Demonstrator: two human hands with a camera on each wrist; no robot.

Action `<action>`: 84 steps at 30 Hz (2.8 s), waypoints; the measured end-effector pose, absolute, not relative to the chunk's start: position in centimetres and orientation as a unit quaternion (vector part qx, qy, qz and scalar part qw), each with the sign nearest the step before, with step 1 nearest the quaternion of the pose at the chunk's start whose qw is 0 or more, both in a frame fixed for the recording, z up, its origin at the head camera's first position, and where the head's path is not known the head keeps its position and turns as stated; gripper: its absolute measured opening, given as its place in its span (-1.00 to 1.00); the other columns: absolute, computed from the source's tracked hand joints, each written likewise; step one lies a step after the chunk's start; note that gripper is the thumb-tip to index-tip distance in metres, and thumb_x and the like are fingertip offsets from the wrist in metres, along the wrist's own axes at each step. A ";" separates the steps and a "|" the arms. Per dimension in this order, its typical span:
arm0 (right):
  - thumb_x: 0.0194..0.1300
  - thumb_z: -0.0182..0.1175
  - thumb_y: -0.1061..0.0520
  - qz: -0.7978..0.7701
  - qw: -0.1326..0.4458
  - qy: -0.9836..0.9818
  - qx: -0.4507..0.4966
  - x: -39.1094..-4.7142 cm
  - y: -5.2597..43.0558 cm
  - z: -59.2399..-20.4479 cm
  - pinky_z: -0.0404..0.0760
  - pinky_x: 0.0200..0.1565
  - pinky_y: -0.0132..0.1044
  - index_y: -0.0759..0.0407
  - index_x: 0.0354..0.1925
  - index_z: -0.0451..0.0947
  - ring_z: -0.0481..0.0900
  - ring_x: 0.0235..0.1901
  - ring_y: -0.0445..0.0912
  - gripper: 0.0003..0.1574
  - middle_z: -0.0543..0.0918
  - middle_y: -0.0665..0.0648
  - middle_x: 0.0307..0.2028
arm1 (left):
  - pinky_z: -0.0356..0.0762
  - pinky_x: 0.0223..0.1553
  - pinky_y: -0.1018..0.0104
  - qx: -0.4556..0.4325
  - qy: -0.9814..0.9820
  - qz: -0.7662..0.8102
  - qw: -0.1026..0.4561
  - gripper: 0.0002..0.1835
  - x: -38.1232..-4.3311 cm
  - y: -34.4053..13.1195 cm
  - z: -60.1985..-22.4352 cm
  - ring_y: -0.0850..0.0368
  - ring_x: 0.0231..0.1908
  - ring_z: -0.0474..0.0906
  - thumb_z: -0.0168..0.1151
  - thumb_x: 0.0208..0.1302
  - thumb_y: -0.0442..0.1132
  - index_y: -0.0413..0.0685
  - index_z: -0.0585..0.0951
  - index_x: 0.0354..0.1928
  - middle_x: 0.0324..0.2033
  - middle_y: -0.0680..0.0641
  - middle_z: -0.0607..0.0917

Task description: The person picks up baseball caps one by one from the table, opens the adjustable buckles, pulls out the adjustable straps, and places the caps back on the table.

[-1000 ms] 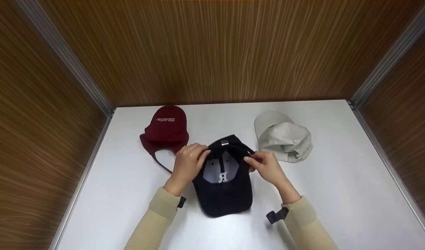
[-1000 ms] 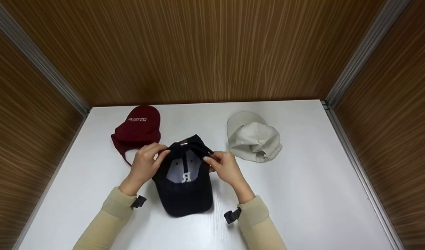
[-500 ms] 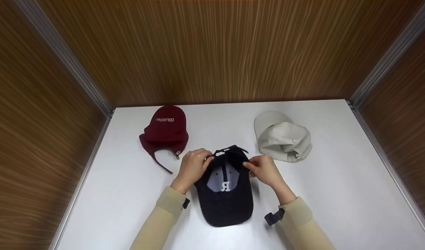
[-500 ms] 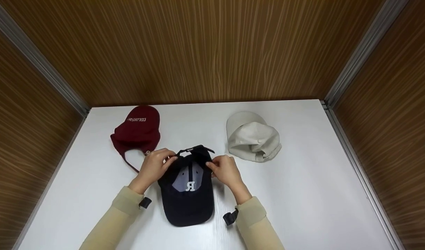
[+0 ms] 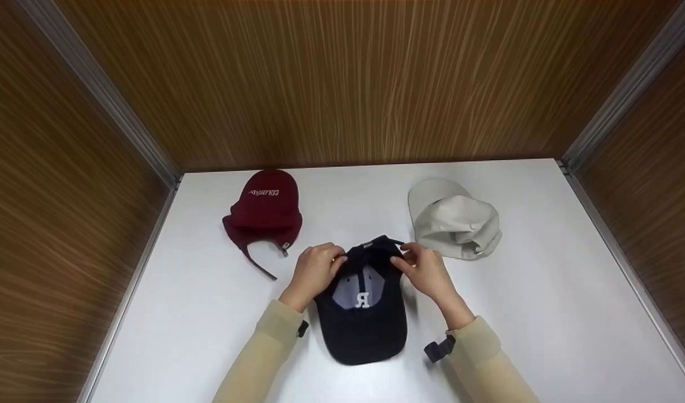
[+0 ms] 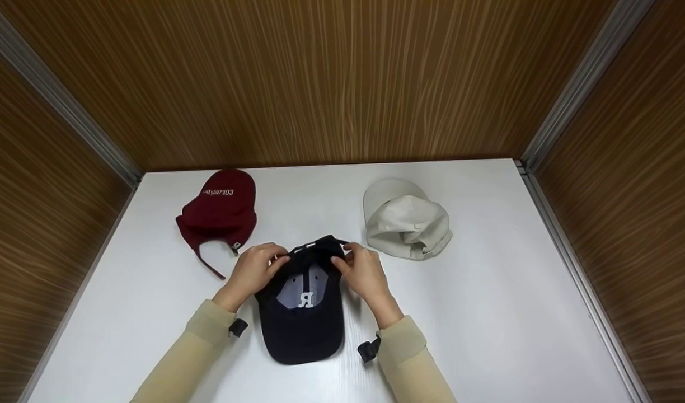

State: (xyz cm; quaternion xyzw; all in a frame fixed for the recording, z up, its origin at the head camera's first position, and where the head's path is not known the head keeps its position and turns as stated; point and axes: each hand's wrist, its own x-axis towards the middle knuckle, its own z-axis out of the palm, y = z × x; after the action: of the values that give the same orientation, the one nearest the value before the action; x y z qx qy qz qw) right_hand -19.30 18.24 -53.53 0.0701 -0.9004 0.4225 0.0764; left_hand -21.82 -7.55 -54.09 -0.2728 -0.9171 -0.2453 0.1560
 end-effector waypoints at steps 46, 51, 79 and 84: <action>0.22 0.38 0.16 0.448 0.202 -0.867 0.081 -21.4 14.2 -51.8 0.60 -0.43 -0.21 0.21 -0.38 0.78 0.66 -0.51 -0.14 -0.87 0.74 0.08 -0.48 | 0.55 -0.36 0.20 -0.269 -0.900 -0.314 0.137 -0.73 -21.0 -5.5 -52.5 0.14 -0.44 0.62 0.17 0.42 -0.09 -0.03 0.71 -0.38 -0.46 0.06 0.70; 0.23 0.37 0.17 0.458 0.200 -0.861 0.092 -20.9 13.7 -51.4 0.60 -0.43 -0.23 0.22 -0.36 0.78 0.66 -0.50 -0.16 -0.88 0.75 0.08 -0.45 | 0.55 -0.32 0.22 -0.236 -0.889 -0.380 0.096 -0.73 -21.2 -4.9 -51.5 0.19 -0.43 0.60 0.15 0.44 -0.07 -0.05 0.74 -0.28 -0.43 0.06 0.73; 0.19 0.38 0.26 0.416 0.230 -0.852 0.220 -20.6 13.5 -51.4 0.58 -0.45 -0.22 0.19 -0.40 0.78 0.64 -0.50 -0.14 -0.94 0.73 0.06 -0.47 | 0.42 -0.50 0.23 -0.123 -0.905 -0.404 0.048 -0.53 -21.9 -2.9 -49.8 0.20 -0.64 0.48 0.15 0.38 0.08 0.08 0.62 -0.68 -0.76 0.21 0.53; 0.21 0.38 0.23 0.426 0.229 -0.847 0.222 -20.6 13.7 -51.4 0.60 -0.44 -0.24 0.17 -0.36 0.78 0.65 -0.48 -0.15 -0.95 0.74 0.06 -0.45 | 0.44 -0.48 0.21 -0.111 -0.902 -0.414 0.052 -0.59 -22.1 -2.9 -49.8 0.19 -0.61 0.52 0.13 0.35 -0.05 0.09 0.63 -0.69 -0.76 0.22 0.55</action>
State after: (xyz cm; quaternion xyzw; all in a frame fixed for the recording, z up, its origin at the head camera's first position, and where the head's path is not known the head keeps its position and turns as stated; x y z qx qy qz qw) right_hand -20.56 13.66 -51.37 0.2220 -0.8467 0.4261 0.2287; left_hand -22.08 -2.94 -49.82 -0.1106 -0.9020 -0.4141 0.0516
